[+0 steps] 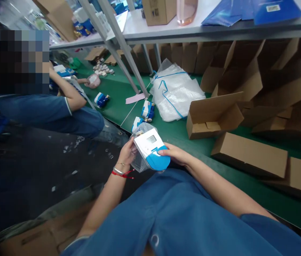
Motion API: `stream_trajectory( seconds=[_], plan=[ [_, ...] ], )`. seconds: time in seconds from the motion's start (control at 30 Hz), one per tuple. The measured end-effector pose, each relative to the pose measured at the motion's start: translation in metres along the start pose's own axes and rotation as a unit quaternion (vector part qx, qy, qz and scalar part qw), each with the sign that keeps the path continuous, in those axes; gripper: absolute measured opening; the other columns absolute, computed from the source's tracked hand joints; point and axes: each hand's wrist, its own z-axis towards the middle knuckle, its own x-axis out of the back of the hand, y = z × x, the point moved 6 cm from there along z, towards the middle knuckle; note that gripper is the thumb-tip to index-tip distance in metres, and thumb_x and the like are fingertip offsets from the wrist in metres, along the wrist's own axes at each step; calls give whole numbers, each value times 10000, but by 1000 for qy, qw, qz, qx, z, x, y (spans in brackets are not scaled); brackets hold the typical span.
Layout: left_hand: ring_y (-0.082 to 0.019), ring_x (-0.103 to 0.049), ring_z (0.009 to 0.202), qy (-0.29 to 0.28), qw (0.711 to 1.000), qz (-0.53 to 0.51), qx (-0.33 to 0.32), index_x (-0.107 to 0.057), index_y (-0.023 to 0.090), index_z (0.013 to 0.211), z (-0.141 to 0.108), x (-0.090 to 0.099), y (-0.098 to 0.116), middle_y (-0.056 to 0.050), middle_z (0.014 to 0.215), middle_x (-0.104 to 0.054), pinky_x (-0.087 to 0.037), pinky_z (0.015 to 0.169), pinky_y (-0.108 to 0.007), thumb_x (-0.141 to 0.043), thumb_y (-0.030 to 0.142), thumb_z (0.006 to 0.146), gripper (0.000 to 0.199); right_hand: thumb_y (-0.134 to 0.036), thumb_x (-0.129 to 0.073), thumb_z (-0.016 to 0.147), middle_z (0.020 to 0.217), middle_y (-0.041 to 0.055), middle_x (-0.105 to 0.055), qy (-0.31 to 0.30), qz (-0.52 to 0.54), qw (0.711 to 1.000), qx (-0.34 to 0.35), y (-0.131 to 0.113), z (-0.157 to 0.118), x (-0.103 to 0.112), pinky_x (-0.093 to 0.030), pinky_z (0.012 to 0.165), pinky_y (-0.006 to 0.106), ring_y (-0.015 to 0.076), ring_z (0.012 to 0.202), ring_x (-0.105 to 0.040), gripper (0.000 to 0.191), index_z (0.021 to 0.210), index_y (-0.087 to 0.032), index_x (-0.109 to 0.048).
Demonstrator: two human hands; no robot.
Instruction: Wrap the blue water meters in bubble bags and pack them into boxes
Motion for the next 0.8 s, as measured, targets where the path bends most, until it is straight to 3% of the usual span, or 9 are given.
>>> stream_trajectory(
  seconds=[0.07, 0.17, 0.27, 0.4, 0.5, 0.57, 0.63, 0.73, 0.8],
  plan=[
    [-81, -524, 544, -10, 999, 34, -28, -670, 109, 934, -5, 3, 6, -32, 710, -650, -405, 534, -200, -671, 480, 752, 413, -435, -732, 677, 1201, 84, -604, 33, -143, 989, 10, -4, -2, -2, -431, 961, 410, 262, 1071, -575, 651, 1248, -188, -539],
    [-124, -598, 712, 11, 989, 114, -88, -676, 96, 1028, -13, 7, 19, -89, 910, -686, -454, 666, -233, -611, 486, 805, 453, -451, -801, 561, 1172, 90, -600, 100, -346, 932, 39, -11, -5, -7, -384, 984, 450, 310, 1084, -539, 757, 1239, -213, -563],
    [-145, -596, 756, 20, 959, 241, -148, -662, 112, 1119, -24, 5, 38, -91, 937, -681, -454, 696, -248, -536, 486, 855, 475, -446, -821, 511, 1200, 115, -570, 116, -421, 894, 100, -15, -7, -21, -340, 1023, 446, 328, 1154, -483, 819, 1247, -200, -558],
    [-187, -587, 900, -46, 826, 488, -278, -660, 151, 1154, -52, -29, 59, -99, 975, -651, -441, 821, -282, -430, 399, 932, 405, -438, -831, 480, 1170, 128, -575, 177, -433, 878, 99, -4, -2, -14, -338, 1027, 441, 335, 1178, -457, 763, 1156, -176, -595],
    [-187, -577, 912, -100, 679, 645, -336, -560, 185, 1293, -72, -74, 47, -114, 1042, -619, -434, 827, -282, -355, 336, 966, 415, -477, -794, 538, 1001, 99, -629, 237, -308, 921, 21, 23, 5, 10, -427, 920, 428, 295, 996, -560, 589, 1013, -174, -620],
    [-188, -583, 861, -143, 586, 712, -359, -534, 179, 1313, -81, -102, 30, -122, 1010, -615, -441, 772, -278, -353, 318, 966, 415, -493, -694, 664, 911, 72, -644, 233, -124, 964, -13, 47, 10, 21, -473, 843, 398, 244, 882, -592, 440, 957, -177, -606],
    [-194, -589, 812, -169, 517, 746, -383, -525, 151, 1311, -89, -120, 17, -124, 955, -618, -443, 719, -283, -355, 291, 963, 412, -488, -563, 772, 905, 61, -649, 210, 80, 974, -24, 66, 10, 26, -496, 806, 384, 214, 847, -600, 353, 957, -188, -579],
    [-201, -597, 788, -152, 477, 759, -417, -485, 120, 1335, -98, -124, 15, -123, 912, -622, -447, 688, -292, -358, 261, 960, 420, -549, -404, 845, 1071, 62, -637, 199, 265, 944, -2, 71, 0, 33, -506, 816, 414, 218, 944, -600, 419, 1073, -222, -532],
    [-196, -604, 773, -164, 473, 745, -441, -469, 125, 1342, -105, -127, 15, -113, 891, -627, -456, 683, -292, -361, 257, 960, 419, -612, -316, 863, 1217, 63, -589, 200, 263, 943, 39, 58, -11, 39, -507, 822, 426, 231, 1041, -576, 514, 1172, -241, -491]
  ],
)
